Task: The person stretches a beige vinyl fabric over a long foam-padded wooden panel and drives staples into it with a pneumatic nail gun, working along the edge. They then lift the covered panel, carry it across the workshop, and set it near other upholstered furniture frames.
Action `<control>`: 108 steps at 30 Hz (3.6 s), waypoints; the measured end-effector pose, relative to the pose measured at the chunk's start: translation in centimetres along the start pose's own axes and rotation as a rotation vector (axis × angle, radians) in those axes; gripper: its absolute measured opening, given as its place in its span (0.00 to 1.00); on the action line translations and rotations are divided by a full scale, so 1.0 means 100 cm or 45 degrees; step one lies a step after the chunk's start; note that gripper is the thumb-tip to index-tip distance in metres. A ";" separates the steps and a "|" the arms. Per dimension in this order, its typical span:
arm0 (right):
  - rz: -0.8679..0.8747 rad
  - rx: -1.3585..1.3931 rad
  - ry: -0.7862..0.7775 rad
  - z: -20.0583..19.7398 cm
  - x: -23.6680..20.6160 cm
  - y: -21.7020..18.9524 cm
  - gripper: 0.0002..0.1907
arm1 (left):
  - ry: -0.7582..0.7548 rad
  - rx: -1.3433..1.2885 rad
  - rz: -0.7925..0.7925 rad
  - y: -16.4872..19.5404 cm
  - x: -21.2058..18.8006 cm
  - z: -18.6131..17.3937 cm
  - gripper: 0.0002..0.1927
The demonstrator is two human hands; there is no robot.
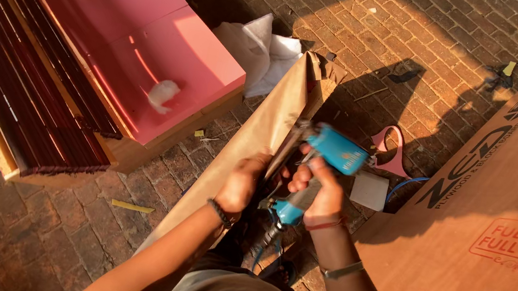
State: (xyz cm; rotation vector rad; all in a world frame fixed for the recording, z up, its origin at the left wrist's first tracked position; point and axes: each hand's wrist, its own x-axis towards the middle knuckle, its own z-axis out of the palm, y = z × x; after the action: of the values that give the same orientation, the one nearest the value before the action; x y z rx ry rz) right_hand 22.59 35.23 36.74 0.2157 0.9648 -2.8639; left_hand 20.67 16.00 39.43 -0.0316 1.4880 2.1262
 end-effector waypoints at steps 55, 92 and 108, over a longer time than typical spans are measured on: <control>0.875 -1.463 -0.551 -0.285 0.426 -0.087 0.48 | 1.233 1.104 -1.079 -0.194 0.366 -0.132 0.51; 0.658 -1.385 0.514 -0.317 0.640 0.047 0.17 | 1.271 0.986 -0.872 -0.206 0.314 -0.227 0.18; 0.554 -1.295 0.377 -0.400 0.708 -0.149 0.30 | 0.191 0.835 -0.589 -0.156 0.731 -0.242 0.34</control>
State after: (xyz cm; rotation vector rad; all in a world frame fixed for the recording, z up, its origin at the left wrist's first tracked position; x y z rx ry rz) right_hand -45.39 67.11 2.04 0.6337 1.9650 -1.7021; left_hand -41.72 28.75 -6.59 -0.2713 1.9717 1.2372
